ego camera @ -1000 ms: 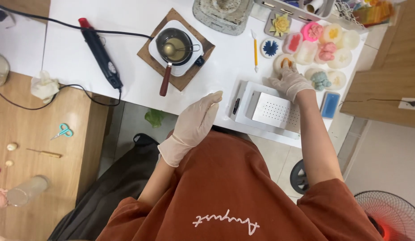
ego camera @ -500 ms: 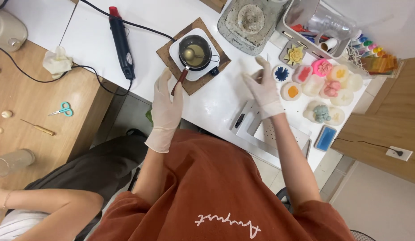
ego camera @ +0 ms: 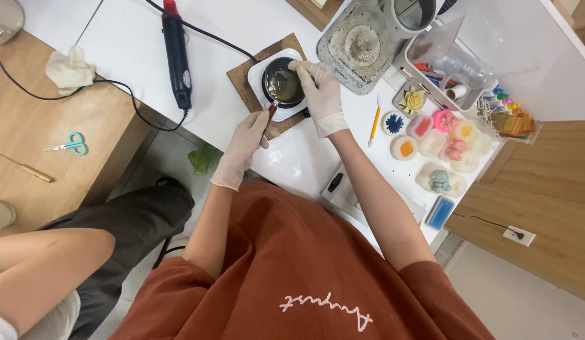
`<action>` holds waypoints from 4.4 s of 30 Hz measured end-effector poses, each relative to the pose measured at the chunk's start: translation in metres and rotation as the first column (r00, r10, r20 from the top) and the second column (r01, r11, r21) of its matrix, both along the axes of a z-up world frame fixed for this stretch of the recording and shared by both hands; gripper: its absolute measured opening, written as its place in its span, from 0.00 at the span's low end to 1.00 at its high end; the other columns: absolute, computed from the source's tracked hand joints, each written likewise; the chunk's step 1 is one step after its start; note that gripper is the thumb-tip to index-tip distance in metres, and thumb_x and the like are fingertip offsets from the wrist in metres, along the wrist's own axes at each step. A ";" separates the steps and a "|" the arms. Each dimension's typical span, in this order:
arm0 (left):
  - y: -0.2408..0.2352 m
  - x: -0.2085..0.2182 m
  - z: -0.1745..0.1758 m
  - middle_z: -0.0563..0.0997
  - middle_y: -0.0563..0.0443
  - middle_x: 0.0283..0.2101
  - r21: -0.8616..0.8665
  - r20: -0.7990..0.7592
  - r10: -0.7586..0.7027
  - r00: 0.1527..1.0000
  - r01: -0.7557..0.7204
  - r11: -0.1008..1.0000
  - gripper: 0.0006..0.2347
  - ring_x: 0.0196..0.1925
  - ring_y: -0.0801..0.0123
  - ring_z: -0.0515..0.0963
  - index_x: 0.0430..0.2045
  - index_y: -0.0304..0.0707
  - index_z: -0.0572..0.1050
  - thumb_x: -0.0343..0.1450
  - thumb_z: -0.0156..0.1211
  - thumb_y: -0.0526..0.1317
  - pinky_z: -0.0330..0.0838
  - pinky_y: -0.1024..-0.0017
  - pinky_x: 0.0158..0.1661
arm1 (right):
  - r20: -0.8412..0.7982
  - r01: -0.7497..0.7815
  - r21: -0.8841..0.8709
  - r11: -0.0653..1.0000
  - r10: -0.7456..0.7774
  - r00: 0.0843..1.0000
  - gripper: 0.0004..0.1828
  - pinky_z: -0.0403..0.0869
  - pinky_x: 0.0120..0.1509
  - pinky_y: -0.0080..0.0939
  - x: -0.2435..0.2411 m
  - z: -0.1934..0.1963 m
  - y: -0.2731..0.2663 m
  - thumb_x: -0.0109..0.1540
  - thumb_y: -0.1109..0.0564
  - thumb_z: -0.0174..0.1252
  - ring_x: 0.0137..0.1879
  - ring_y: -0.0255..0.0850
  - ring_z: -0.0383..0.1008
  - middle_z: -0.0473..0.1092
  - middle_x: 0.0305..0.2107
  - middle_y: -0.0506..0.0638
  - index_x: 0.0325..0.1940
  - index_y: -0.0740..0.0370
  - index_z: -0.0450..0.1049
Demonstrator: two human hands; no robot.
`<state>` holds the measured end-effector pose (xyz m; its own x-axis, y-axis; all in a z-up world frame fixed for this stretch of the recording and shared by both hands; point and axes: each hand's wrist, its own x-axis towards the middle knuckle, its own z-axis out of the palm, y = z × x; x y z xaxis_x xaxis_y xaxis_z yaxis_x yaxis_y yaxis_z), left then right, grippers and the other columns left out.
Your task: The person stirs a melted substance in a small pot on a hot plate, then pours it into a rectangular mold using a ladle. The workspace includes various molds and tools on a white countertop.
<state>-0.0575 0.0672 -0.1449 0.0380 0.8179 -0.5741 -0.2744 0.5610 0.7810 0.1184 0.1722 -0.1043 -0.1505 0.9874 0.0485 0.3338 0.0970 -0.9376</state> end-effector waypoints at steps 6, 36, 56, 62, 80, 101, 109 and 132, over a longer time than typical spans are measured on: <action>0.005 -0.006 -0.004 0.64 0.62 0.22 -0.107 0.074 -0.062 0.995 0.069 0.992 0.16 0.21 0.81 0.55 0.41 0.41 0.81 0.76 0.49 0.51 0.49 0.79 0.23 | 0.482 -0.248 0.250 0.936 0.101 0.870 0.11 0.72 0.46 0.40 0.011 0.046 -0.009 0.69 0.57 0.56 0.40 0.42 0.72 0.69 0.33 0.52 0.53 0.58 0.80; 0.009 -0.017 -0.021 0.84 0.58 0.40 -0.014 0.099 -0.138 0.985 0.140 0.990 0.13 0.34 0.82 0.71 0.44 0.34 0.78 0.78 0.52 0.45 0.69 0.80 0.39 | 0.719 -0.193 0.230 0.954 -0.032 0.695 0.11 0.72 0.43 0.42 0.007 0.052 -0.021 0.66 0.61 0.63 0.38 0.44 0.73 0.72 0.33 0.52 0.53 0.60 0.82; 0.007 -0.016 -0.015 0.83 0.60 0.39 -0.044 0.098 -0.133 0.986 0.138 0.989 0.14 0.31 0.82 0.67 0.48 0.34 0.77 0.78 0.52 0.46 0.67 0.80 0.35 | 0.737 0.008 0.263 0.965 -0.206 0.644 0.09 0.71 0.35 0.41 -0.009 0.056 -0.046 0.66 0.61 0.63 0.30 0.43 0.73 0.73 0.28 0.54 0.50 0.60 0.83; 0.006 -0.015 -0.018 0.83 0.60 0.39 -0.026 0.059 -0.135 0.989 0.137 0.990 0.14 0.29 0.81 0.66 0.46 0.34 0.78 0.78 0.51 0.46 0.66 0.79 0.34 | 0.411 0.321 -0.121 0.939 -0.247 0.877 0.10 0.74 0.36 0.33 -0.024 0.064 -0.048 0.69 0.58 0.59 0.29 0.31 0.74 0.75 0.25 0.50 0.50 0.63 0.81; 0.017 -0.030 -0.007 0.80 0.48 0.34 0.063 -0.187 -0.259 0.948 0.275 0.959 0.21 0.33 0.68 0.81 0.48 0.29 0.75 0.77 0.47 0.52 0.74 0.73 0.38 | -0.037 0.396 -0.396 0.828 -0.445 0.895 0.32 0.75 0.37 0.33 0.027 0.051 -0.074 0.70 0.39 0.45 0.28 0.31 0.71 0.71 0.25 0.46 0.69 0.63 0.66; 0.039 0.018 0.143 0.53 0.26 0.68 0.715 -0.638 0.357 0.682 0.352 0.604 0.37 0.69 0.37 0.58 0.66 0.24 0.57 0.66 0.71 0.44 0.59 0.53 0.65 | 0.545 0.745 0.238 0.623 -0.720 0.428 0.20 0.74 0.51 0.48 0.142 0.030 -0.176 0.65 0.43 0.55 0.42 0.50 0.79 0.78 0.38 0.59 0.50 0.60 0.81; 0.043 0.021 0.118 0.49 0.29 0.68 0.600 -0.652 0.189 0.734 0.347 0.720 0.36 0.70 0.40 0.57 0.65 0.24 0.55 0.66 0.69 0.43 0.59 0.55 0.64 | 0.719 0.773 0.138 0.619 -0.600 0.352 0.21 0.75 0.54 0.47 0.141 0.029 -0.172 0.65 0.39 0.54 0.41 0.51 0.80 0.79 0.34 0.58 0.46 0.55 0.83; 0.054 0.003 0.421 0.81 0.49 0.43 0.631 -0.636 0.640 0.430 0.768 0.111 0.20 0.45 0.64 0.81 0.51 0.32 0.75 0.71 0.62 0.49 0.74 0.64 0.43 | 0.838 0.754 0.123 0.645 -0.475 0.270 0.27 0.72 0.57 0.49 0.151 0.019 -0.169 0.64 0.34 0.48 0.43 0.52 0.79 0.79 0.30 0.57 0.38 0.52 0.85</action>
<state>-0.0549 0.1210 0.2763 0.3721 0.5513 0.7467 0.6834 -0.7071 0.1815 0.2695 0.0030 -0.0851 0.6748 0.7377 0.0212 0.7248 -0.6570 -0.2073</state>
